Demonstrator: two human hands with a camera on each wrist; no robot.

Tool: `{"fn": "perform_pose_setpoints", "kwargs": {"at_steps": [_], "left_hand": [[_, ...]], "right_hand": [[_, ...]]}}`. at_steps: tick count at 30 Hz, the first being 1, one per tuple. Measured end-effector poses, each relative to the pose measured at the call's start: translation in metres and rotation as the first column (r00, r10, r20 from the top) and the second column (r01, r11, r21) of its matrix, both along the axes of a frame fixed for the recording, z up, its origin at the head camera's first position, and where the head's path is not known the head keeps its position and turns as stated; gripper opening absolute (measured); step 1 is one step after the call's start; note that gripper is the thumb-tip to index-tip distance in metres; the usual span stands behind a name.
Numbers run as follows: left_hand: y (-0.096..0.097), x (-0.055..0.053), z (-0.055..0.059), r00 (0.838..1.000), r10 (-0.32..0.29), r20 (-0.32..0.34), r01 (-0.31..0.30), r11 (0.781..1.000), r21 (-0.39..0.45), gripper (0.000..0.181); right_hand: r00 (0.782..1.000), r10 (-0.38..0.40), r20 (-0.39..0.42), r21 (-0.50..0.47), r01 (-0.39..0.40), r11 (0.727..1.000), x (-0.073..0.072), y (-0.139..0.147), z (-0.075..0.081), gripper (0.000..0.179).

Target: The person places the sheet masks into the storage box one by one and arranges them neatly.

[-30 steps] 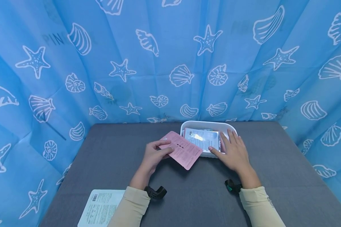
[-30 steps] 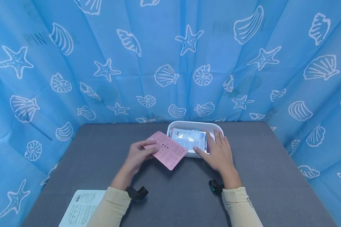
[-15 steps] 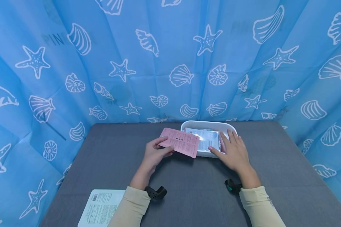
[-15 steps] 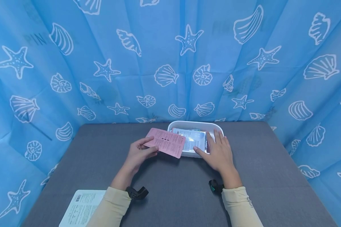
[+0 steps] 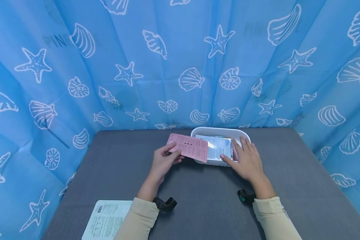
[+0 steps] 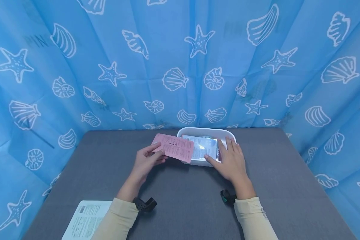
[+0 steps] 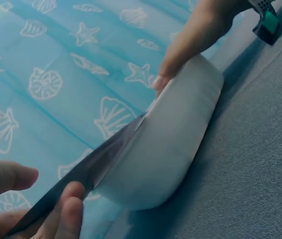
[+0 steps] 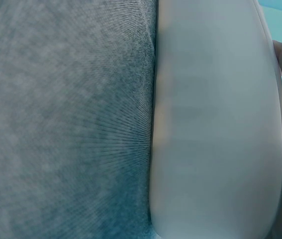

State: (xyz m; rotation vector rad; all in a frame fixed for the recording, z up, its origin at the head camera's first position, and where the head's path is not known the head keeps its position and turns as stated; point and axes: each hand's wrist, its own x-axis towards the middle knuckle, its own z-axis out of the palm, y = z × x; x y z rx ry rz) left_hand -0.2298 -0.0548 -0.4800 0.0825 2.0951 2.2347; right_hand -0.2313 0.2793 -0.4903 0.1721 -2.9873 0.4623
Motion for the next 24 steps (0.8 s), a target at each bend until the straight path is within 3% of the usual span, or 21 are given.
{"fn": "perform_pose_setpoints", "kwargs": {"at_steps": [5,11,14,19,24], "left_hand": [[0.003,0.001,0.003,0.999,-0.027,0.024,0.028,0.999,-0.021,0.055],[0.008,0.003,0.003,0.989,-0.148,-0.014,0.145,0.979,-0.145,0.069],[0.011,0.004,0.002,0.982,-0.187,-0.013,0.183,0.969,-0.165,0.081],[0.014,0.003,0.001,0.986,-0.164,0.010,0.163,0.975,-0.150,0.097],[0.015,0.003,-0.002,0.991,-0.126,0.034,0.130,0.981,-0.145,0.099]], "right_hand": [[1.000,0.006,-0.016,0.001,-0.006,1.000,-0.001,0.000,0.000,0.102],[1.000,0.007,-0.017,-0.002,-0.007,1.000,-0.002,-0.001,-0.001,0.102],[1.000,0.005,-0.011,-0.002,-0.005,1.000,-0.003,-0.001,-0.001,0.103],[1.000,0.004,-0.002,-0.001,-0.004,1.000,-0.003,0.000,-0.001,0.104],[1.000,0.003,0.014,0.009,-0.004,1.000,-0.002,0.000,0.000,0.104]]}}
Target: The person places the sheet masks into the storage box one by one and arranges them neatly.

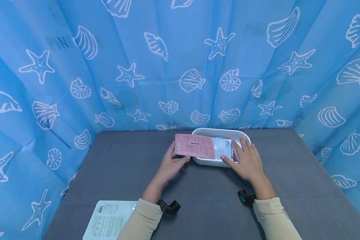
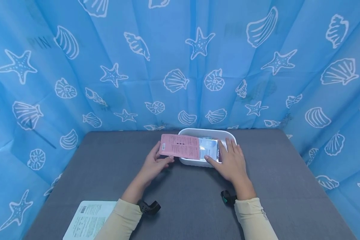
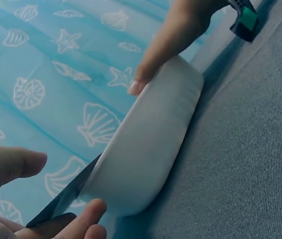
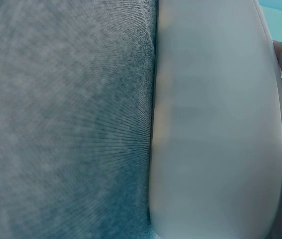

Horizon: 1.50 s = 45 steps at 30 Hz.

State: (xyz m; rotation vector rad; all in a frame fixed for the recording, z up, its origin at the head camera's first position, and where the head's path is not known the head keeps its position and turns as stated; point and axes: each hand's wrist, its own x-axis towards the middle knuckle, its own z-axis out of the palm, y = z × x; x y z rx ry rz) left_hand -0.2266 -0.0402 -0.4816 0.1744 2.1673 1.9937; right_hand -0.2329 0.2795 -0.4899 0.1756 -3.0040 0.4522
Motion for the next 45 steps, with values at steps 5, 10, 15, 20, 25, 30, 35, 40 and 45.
{"fn": "perform_pose_setpoints", "kwargs": {"at_steps": [5,10,15,20,25,30,35,40,45], "left_hand": [[0.000,0.000,0.000,1.000,0.008,0.009,-0.008,1.000,0.017,0.097],[0.004,0.000,-0.007,1.000,0.009,0.007,-0.010,0.997,0.073,0.089],[0.010,0.000,-0.011,1.000,0.003,0.009,-0.004,0.996,0.088,0.089],[0.013,0.002,-0.014,0.999,-0.027,0.026,0.025,0.997,0.067,0.086],[0.015,0.002,-0.019,0.998,-0.044,0.046,0.043,0.999,0.020,0.080],[0.016,0.003,-0.018,0.997,-0.078,0.028,0.078,0.997,-0.009,0.081],[0.015,0.004,-0.013,0.994,-0.108,0.013,0.108,0.993,-0.042,0.078],[0.014,0.004,-0.009,0.991,-0.130,0.014,0.130,0.990,-0.059,0.071],[0.015,0.008,-0.004,0.987,-0.161,0.013,0.162,0.984,-0.078,0.069]], "right_hand": [[1.000,0.002,0.003,-0.002,-0.002,1.000,-0.001,0.001,-0.001,0.105],[1.000,0.003,-0.001,0.000,-0.003,1.000,0.000,0.001,-0.003,0.105],[1.000,0.003,-0.017,-0.001,-0.003,1.000,0.000,0.000,-0.002,0.105],[1.000,0.005,-0.013,-0.004,-0.006,1.000,0.002,0.000,-0.002,0.105],[1.000,0.011,-0.016,-0.004,-0.011,1.000,0.002,0.000,-0.003,0.102],[1.000,0.018,-0.016,0.007,-0.018,1.000,0.001,0.001,-0.002,0.102],[0.999,0.021,-0.027,0.002,-0.021,1.000,0.001,0.001,-0.001,0.101],[0.999,0.016,-0.035,0.004,-0.016,1.000,0.001,0.001,0.000,0.101],[1.000,0.019,-0.025,-0.005,-0.019,1.000,0.003,0.001,0.000,0.101]]}}
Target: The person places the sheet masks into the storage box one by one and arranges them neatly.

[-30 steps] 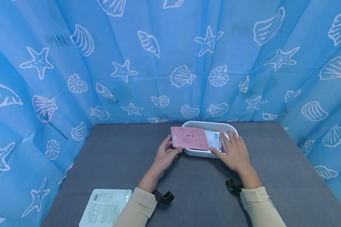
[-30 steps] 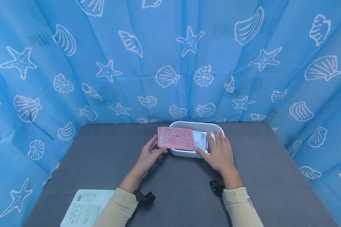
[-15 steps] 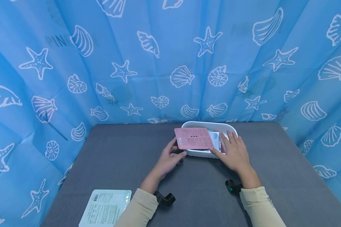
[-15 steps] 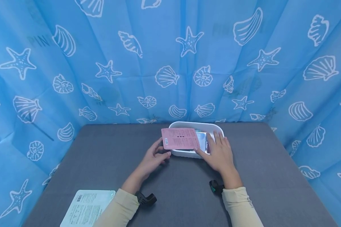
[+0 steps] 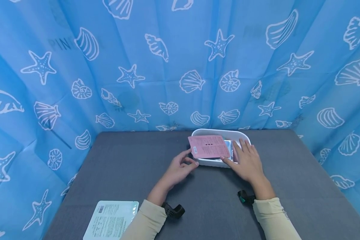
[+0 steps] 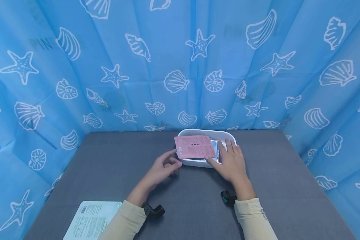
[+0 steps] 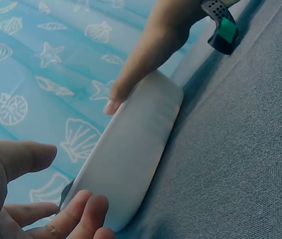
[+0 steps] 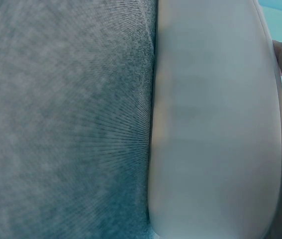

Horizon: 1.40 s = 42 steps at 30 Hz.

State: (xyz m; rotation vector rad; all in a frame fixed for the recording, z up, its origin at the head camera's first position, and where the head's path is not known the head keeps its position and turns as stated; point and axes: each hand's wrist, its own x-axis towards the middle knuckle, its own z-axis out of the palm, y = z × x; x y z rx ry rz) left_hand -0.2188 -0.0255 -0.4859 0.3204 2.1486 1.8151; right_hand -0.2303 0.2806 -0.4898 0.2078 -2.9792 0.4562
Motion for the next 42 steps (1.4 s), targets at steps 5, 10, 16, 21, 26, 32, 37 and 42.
{"fn": "perform_pose_setpoints", "kwargs": {"at_steps": [5,10,16,21,26,32,37,42], "left_hand": [[0.002,0.002,0.001,0.999,-0.039,-0.010,0.039,0.999,-0.013,0.071],[0.002,0.003,0.001,0.998,-0.068,0.003,0.068,0.997,-0.020,0.071],[0.004,0.005,0.005,0.997,-0.082,-0.005,0.082,0.996,-0.025,0.071],[0.003,0.005,0.008,0.996,-0.090,-0.023,0.089,0.996,-0.012,0.065],[0.001,0.005,0.012,0.995,-0.097,-0.038,0.097,0.995,-0.002,0.057],[-0.009,0.006,0.018,0.991,-0.098,-0.091,0.095,0.995,-0.036,0.047],[-0.023,0.012,0.033,0.987,-0.075,-0.140,0.072,0.997,-0.029,0.042],[-0.035,0.020,0.043,0.985,-0.033,-0.171,0.026,0.999,-0.039,0.039]], "right_hand": [[1.000,-0.004,-0.006,0.008,0.004,1.000,-0.001,0.001,0.000,0.101],[1.000,-0.002,-0.006,0.018,0.002,1.000,-0.002,-0.001,0.003,0.102],[1.000,-0.001,-0.020,0.007,0.001,1.000,-0.002,-0.003,0.006,0.101],[1.000,0.000,-0.024,0.003,0.000,1.000,-0.003,-0.003,0.007,0.101],[1.000,0.001,-0.029,0.000,-0.001,1.000,-0.002,-0.002,0.008,0.100],[1.000,0.004,-0.019,-0.006,-0.005,1.000,0.001,-0.001,0.005,0.100],[1.000,0.013,-0.019,-0.010,-0.013,1.000,0.000,-0.002,0.003,0.100],[1.000,0.004,-0.020,-0.020,-0.005,1.000,0.001,-0.002,0.000,0.100]]}}
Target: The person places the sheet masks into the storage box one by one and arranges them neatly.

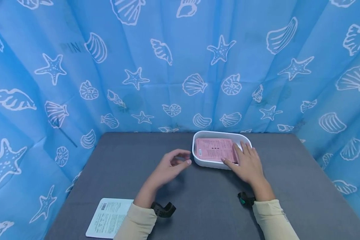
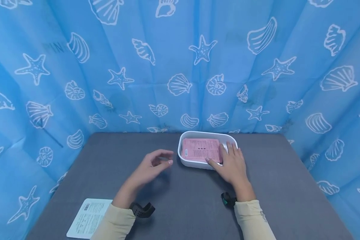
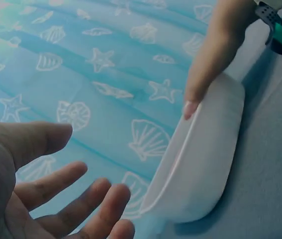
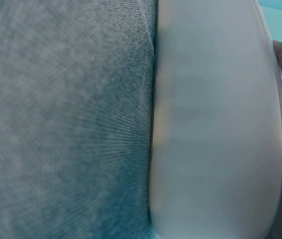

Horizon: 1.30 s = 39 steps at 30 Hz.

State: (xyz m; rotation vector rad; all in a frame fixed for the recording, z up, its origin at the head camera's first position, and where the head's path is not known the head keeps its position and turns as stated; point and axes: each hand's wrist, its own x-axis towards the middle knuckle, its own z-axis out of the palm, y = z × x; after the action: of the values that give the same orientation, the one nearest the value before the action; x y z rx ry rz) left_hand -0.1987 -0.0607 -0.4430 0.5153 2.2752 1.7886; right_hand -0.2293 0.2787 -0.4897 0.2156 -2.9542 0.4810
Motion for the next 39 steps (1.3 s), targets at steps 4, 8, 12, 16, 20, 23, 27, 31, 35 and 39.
{"fn": "perform_pose_setpoints", "kwargs": {"at_steps": [4,8,12,16,20,23,27,31,35,39], "left_hand": [[-0.014,0.007,-0.002,0.999,0.027,-0.030,-0.028,0.998,-0.047,0.037],[-0.033,0.016,-0.006,0.997,0.039,-0.059,-0.046,0.992,-0.114,0.036],[-0.055,0.026,-0.011,0.998,0.052,-0.042,-0.058,0.983,-0.177,0.036],[-0.079,0.036,-0.018,0.998,0.064,-0.009,-0.064,0.972,-0.227,0.038],[-0.103,0.046,-0.023,0.997,0.080,-0.005,-0.078,0.956,-0.283,0.040],[-0.120,0.053,-0.024,0.998,0.061,-0.014,-0.062,0.945,-0.322,0.040],[-0.141,0.061,-0.022,1.000,-0.019,-0.012,0.013,0.939,-0.343,0.041],[-0.158,0.069,-0.021,0.995,-0.095,0.002,0.090,0.934,-0.345,0.042],[-0.173,0.073,-0.021,0.991,-0.132,0.031,0.134,0.917,-0.376,0.040],[-0.183,0.074,-0.020,0.987,-0.151,0.063,0.163,0.894,-0.418,0.039]], "right_hand": [[1.000,-0.002,0.003,-0.003,0.002,1.000,0.001,0.001,-0.001,0.099],[1.000,0.007,0.001,0.001,-0.007,1.000,0.002,0.000,0.001,0.099],[1.000,0.011,0.002,0.005,-0.011,1.000,0.001,-0.001,0.002,0.099],[1.000,0.013,0.002,0.005,-0.013,1.000,0.001,-0.001,0.003,0.099],[1.000,0.010,0.003,0.004,-0.010,1.000,0.001,-0.001,0.002,0.099],[1.000,0.007,0.002,0.001,-0.007,1.000,0.001,0.000,0.001,0.099],[1.000,0.008,-0.001,0.001,-0.008,1.000,0.001,0.000,0.000,0.099],[1.000,0.006,-0.001,0.010,-0.006,1.000,0.000,0.000,0.000,0.099],[1.000,0.005,0.000,0.020,-0.005,1.000,0.001,-0.002,0.002,0.099],[1.000,0.006,-0.006,0.027,-0.006,1.000,0.002,-0.002,0.003,0.098]]}}
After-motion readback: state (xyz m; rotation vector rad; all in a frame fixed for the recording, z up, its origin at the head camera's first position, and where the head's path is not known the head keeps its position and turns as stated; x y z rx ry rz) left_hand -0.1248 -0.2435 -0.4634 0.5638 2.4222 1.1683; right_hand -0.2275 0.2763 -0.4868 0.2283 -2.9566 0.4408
